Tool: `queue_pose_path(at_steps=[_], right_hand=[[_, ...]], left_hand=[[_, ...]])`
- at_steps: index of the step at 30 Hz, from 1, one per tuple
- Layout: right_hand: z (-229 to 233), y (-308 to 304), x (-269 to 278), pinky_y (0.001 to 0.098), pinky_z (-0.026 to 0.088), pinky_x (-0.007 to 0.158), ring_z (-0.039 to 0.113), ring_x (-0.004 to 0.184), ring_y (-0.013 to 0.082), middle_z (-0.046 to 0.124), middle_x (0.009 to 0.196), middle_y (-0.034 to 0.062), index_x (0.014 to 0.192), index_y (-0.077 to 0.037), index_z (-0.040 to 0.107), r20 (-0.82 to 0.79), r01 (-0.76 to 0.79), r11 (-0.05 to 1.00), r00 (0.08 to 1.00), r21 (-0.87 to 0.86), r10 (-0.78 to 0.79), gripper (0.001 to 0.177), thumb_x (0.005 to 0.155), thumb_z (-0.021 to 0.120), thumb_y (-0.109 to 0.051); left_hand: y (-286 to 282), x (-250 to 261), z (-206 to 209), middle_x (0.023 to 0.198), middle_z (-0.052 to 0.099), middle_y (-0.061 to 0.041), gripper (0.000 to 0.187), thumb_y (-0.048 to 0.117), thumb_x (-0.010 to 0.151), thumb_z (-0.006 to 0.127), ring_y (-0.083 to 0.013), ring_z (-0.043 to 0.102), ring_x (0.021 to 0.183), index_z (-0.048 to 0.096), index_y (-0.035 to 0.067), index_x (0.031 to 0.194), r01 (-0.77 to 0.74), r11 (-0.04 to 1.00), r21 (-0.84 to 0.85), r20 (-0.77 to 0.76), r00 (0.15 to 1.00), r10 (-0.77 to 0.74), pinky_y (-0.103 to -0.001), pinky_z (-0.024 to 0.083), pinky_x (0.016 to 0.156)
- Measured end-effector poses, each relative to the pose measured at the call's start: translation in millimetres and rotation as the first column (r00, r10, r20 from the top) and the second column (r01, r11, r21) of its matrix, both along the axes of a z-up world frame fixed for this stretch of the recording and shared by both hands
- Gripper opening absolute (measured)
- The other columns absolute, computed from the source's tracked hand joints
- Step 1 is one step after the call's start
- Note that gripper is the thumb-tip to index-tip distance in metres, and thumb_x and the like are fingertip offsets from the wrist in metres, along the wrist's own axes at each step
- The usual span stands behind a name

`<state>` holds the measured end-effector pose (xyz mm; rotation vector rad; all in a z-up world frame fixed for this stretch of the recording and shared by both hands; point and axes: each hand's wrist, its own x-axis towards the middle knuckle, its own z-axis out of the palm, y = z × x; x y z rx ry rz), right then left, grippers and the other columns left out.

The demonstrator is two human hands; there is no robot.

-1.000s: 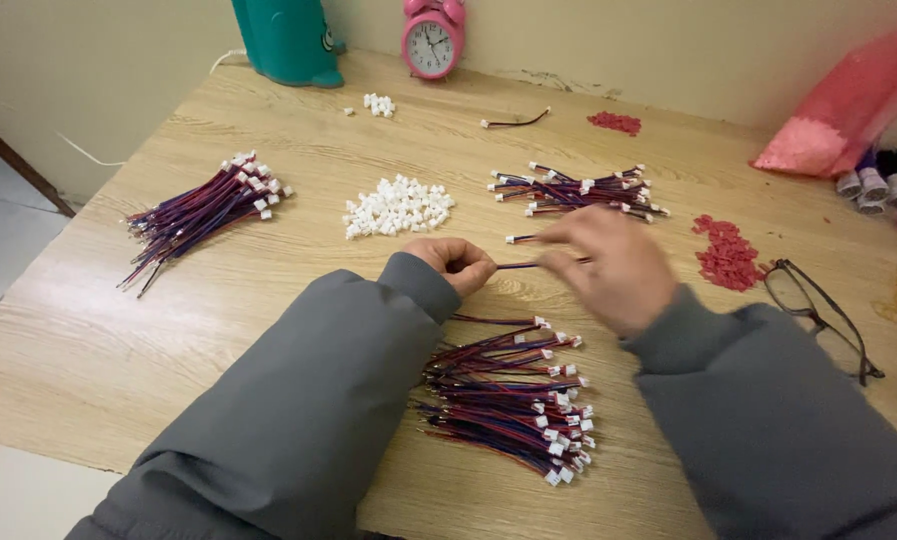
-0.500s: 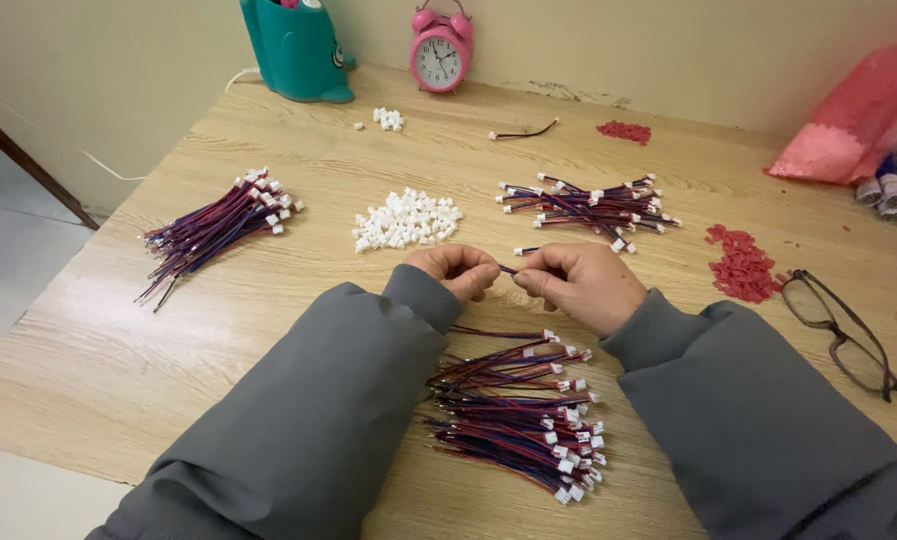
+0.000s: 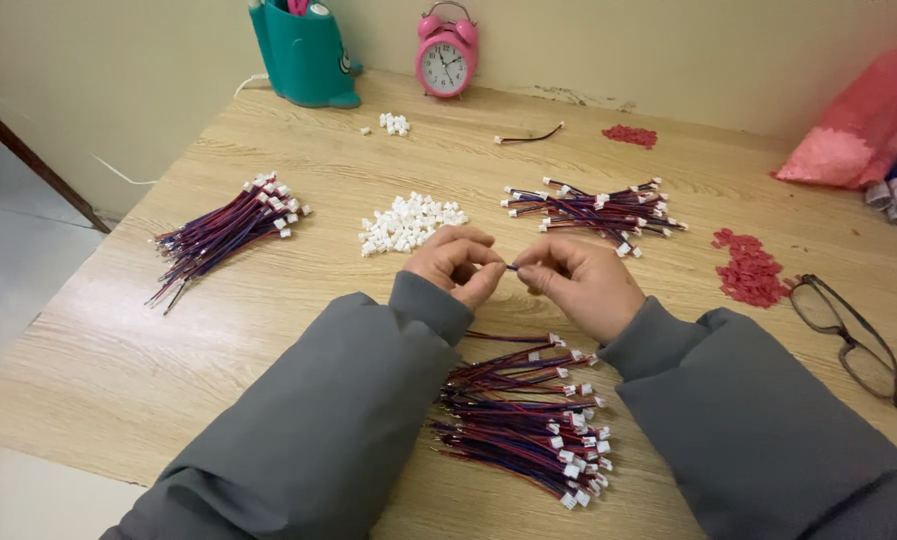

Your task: Assembling small electronic wire harnesses by manually attaching plastic connectors to the ends of wires.

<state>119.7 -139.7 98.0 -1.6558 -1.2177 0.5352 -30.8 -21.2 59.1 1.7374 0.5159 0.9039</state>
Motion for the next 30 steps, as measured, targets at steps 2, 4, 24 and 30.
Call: queue_pose_path(at_steps=[2, 4, 24, 30], right_hand=[[2.3, 0.9, -1.8, 0.0229, 0.047, 0.053, 0.059, 0.057, 0.0113, 0.068, 0.064, 0.0075, 0.094, -0.009, 0.075, 0.02, -0.014, 0.999, 1.0, -0.031, 0.015, 0.01, 0.087, 0.073, -0.016], [0.4, 2.5, -0.3, 0.0236, 0.048, 0.055, 0.059, 0.057, 0.0113, 0.068, 0.063, 0.0066, 0.091, -0.01, 0.076, 0.041, -0.028, 0.998, 0.999, -0.061, 0.031, 0.01, 0.087, 0.073, -0.019], [-4.5, 8.1, 18.7, 0.0229, 0.039, 0.05, 0.05, 0.055, 0.0103, 0.062, 0.057, 0.0029, 0.084, -0.01, 0.076, 0.041, 0.056, 0.998, 0.998, -0.02, -0.055, 0.01, 0.083, 0.07, -0.017], [-15.0, 15.8, 27.9, 0.0245, 0.038, 0.052, 0.05, 0.057, 0.0115, 0.06, 0.057, 0.0033, 0.084, -0.009, 0.075, 0.034, 0.05, 0.998, 0.998, -0.042, -0.049, 0.011, 0.083, 0.068, -0.017]], left_hand=[[3.8, 2.0, -7.3, 0.091, 0.072, -0.007, 0.008, 0.018, 0.086, 0.072, -0.0163, 0.068, 0.072, 0.075, 0.016, 0.093, 0.018, 0.998, -0.061, -0.048, 0.999, -0.021, -0.029, 0.058, 0.067], [4.6, 3.0, -10.2, 0.08, 0.072, -0.005, 0.01, 0.019, 0.087, 0.071, -0.0131, 0.068, 0.067, 0.075, 0.018, 0.095, 0.033, 0.992, -0.122, -0.094, 0.995, -0.044, -0.027, 0.059, 0.065], [97.4, 45.0, -43.0, 0.097, 0.059, 0.005, 0.019, 0.042, 0.083, 0.063, -0.0225, 0.06, 0.099, 0.068, 0.04, 0.101, 0.071, 0.465, 0.883, -0.367, 0.72, 0.588, -0.046, 0.049, 0.09], [111.1, 66.0, -72.4, 0.097, 0.054, 0.003, 0.014, 0.042, 0.084, 0.062, -0.023, 0.055, 0.099, 0.065, 0.028, 0.085, 0.078, 0.365, 0.928, -0.299, 0.739, 0.604, -0.045, 0.043, 0.086]])
